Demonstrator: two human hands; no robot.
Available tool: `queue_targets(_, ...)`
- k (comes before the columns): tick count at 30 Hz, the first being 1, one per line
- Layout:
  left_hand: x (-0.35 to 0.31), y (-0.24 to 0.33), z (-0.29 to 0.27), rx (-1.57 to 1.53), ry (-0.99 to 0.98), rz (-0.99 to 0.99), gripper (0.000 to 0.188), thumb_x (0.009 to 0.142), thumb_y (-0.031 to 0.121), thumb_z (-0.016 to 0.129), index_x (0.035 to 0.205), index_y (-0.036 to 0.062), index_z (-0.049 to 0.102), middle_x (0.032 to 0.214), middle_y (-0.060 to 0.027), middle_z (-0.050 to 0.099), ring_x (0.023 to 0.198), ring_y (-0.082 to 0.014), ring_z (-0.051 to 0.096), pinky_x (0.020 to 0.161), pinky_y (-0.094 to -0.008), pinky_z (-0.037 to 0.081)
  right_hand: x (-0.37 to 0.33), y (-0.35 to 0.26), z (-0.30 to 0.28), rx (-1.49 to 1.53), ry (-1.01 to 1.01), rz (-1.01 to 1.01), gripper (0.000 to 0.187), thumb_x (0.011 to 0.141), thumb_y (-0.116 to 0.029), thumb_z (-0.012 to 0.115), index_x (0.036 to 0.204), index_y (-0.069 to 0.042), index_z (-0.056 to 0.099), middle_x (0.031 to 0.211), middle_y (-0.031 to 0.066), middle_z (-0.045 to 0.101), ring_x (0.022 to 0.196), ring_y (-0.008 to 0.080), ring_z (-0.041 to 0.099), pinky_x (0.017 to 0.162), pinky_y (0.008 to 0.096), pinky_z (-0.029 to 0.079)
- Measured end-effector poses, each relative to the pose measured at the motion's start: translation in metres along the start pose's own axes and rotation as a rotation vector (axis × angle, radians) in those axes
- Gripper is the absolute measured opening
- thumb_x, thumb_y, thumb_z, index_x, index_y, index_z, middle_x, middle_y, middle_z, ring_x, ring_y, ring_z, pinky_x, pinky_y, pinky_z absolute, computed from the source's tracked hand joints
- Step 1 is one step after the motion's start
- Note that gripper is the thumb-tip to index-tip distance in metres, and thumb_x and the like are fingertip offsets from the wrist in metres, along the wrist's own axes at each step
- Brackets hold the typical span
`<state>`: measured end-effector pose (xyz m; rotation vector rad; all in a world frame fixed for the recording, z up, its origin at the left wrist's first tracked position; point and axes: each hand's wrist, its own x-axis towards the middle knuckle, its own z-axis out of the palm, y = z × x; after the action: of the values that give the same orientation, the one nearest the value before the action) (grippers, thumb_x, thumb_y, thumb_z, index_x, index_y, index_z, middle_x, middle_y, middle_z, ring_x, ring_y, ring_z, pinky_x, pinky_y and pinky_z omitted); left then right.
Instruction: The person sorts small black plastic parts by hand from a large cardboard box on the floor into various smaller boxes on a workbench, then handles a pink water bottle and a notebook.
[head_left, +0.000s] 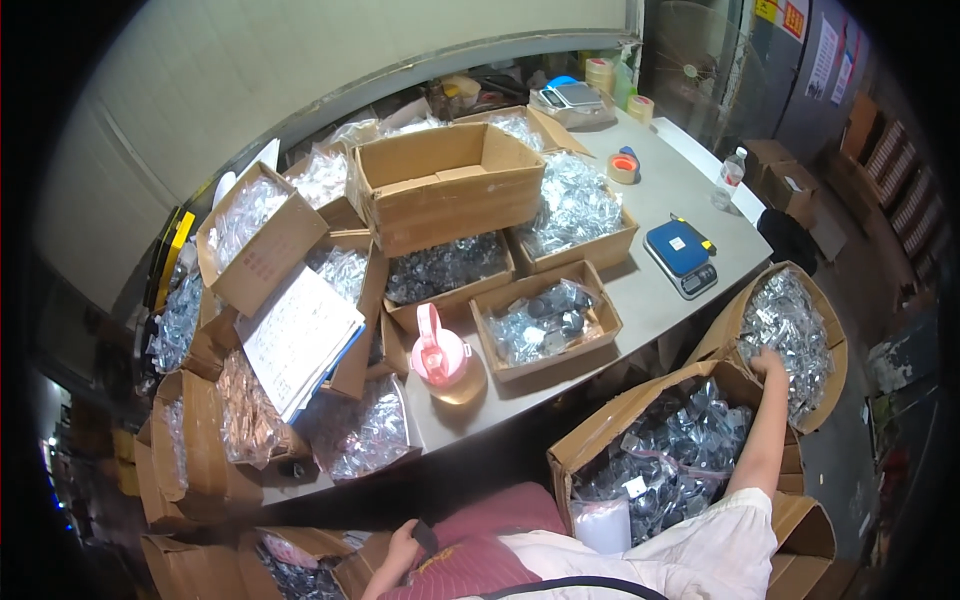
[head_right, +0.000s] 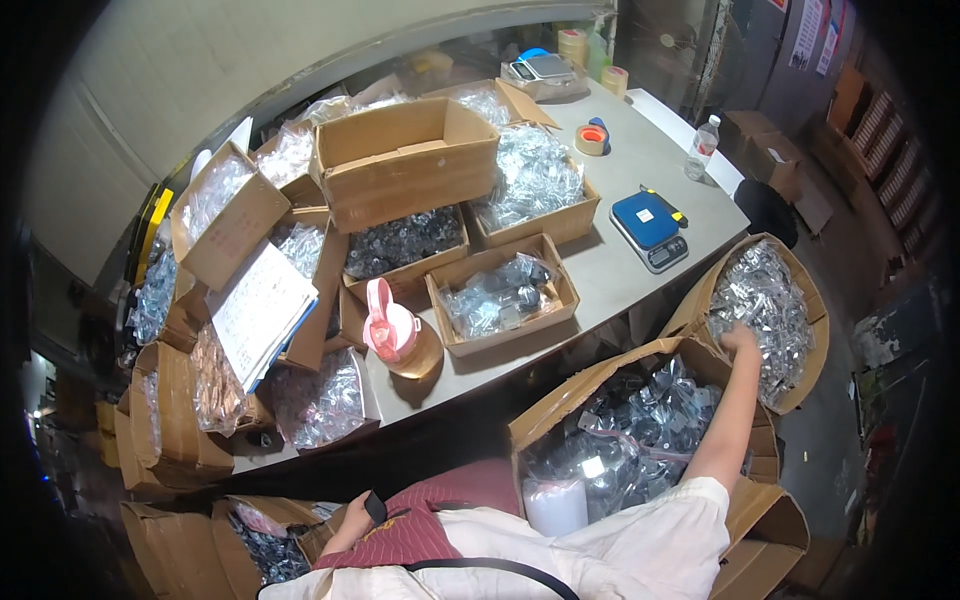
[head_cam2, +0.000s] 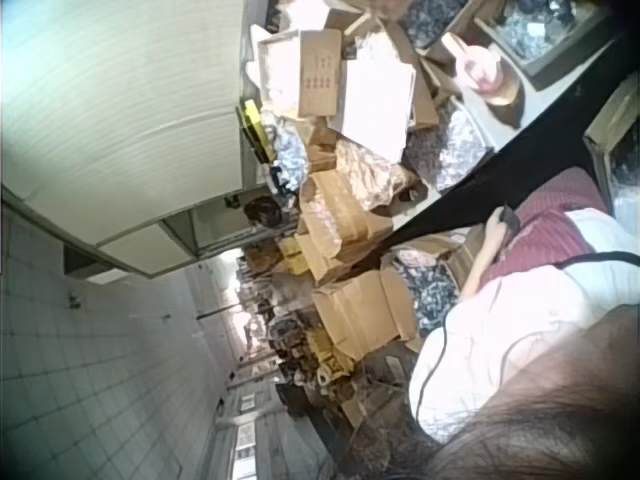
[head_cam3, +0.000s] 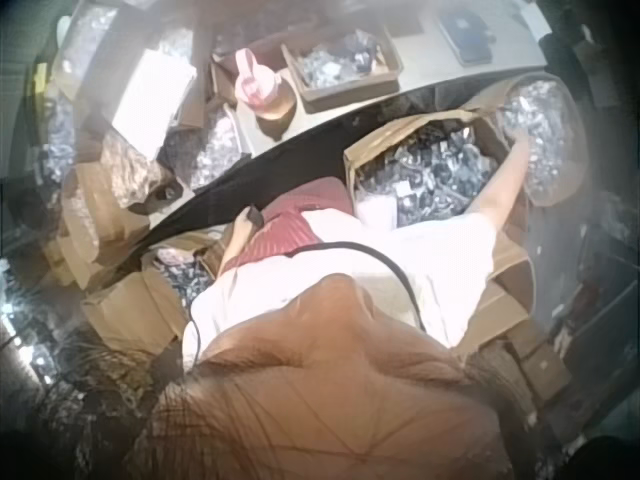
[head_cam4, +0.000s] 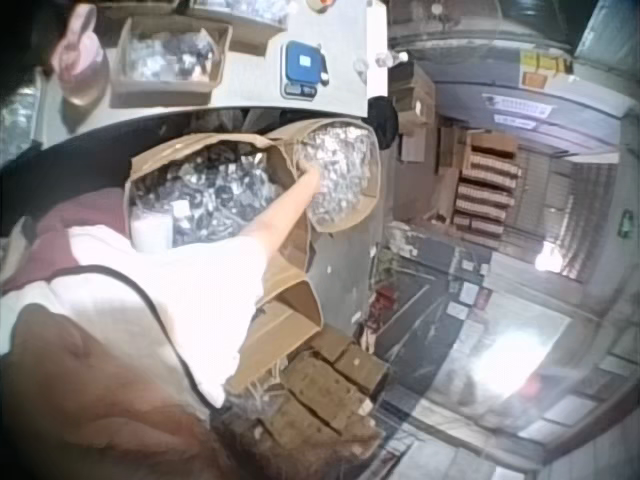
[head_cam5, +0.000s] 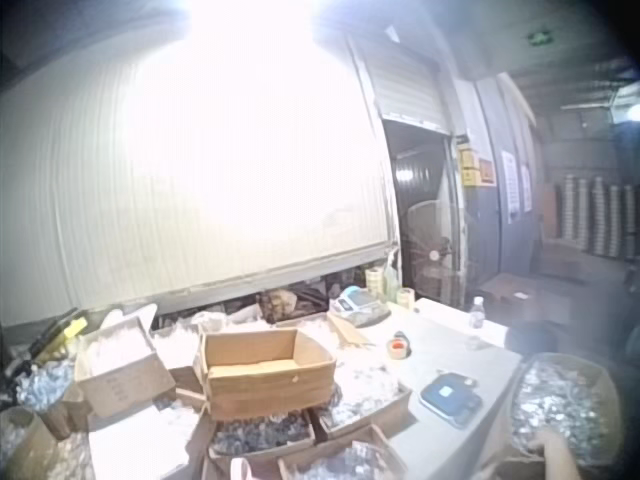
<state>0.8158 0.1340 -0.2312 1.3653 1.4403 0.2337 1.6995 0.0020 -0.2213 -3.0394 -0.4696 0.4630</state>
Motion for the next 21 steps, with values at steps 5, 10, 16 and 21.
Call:
queue_targets(5, -0.003, 0.033, -0.005, 0.004, 0.059, -0.128, 0.037, 0.089, 0.012, 0.068, 0.123, -0.0013, 0.062, 0.106, -0.0109, 0.071, 0.096, -0.0191, 0.066, 0.086, -0.0295, 0.051, -0.004, -0.012, 0.000, 0.347, -0.024, -0.066, 0.033, 0.070, -0.019, 0.068, 0.097, -0.002, 0.072, 0.089, 0.0194, 0.074, 0.087, 0.0352, 0.071, 0.082, 0.0444, 0.054)
queue_targets(10, 0.032, -0.053, -0.017, 0.247, 0.395, 0.177, 0.043, 0.089, 0.001, 0.061, 0.131, 0.0006, 0.053, 0.127, -0.0197, 0.059, 0.096, -0.0235, 0.068, 0.085, -0.0322, 0.054, 0.000, -0.024, -0.005, 0.525, 0.534, -0.084, 0.031, 0.073, -0.020, 0.076, 0.098, -0.005, 0.070, 0.087, 0.0139, 0.072, 0.086, 0.0313, 0.070, 0.077, 0.0441, 0.052)
queue_targets(16, 0.037, 0.003, -0.029, -0.066, 0.285, 0.081, 0.054, 0.087, -0.002, 0.061, 0.139, 0.0005, 0.045, 0.134, -0.0195, 0.045, 0.088, -0.0223, 0.066, 0.083, -0.0328, 0.055, -0.041, -0.064, -0.053, 1.779, 0.756, -0.287, 0.033, 0.088, -0.010, 0.071, 0.115, 0.009, 0.064, 0.110, 0.0095, 0.068, 0.096, 0.0204, 0.063, 0.086, 0.0360, 0.050)
queue_targets(21, 0.030, 0.086, -0.019, 0.062, 0.202, 0.477, 0.049, 0.084, -0.004, 0.058, 0.132, 0.0026, 0.053, 0.136, -0.0169, 0.043, 0.102, -0.0219, 0.062, 0.083, -0.0290, 0.054, -0.195, -0.178, -0.117, 1.774, 0.211, -0.454, 0.031, 0.093, -0.011, 0.068, 0.122, 0.000, 0.066, 0.107, 0.0053, 0.069, 0.097, 0.0136, 0.063, 0.083, 0.0325, 0.051)
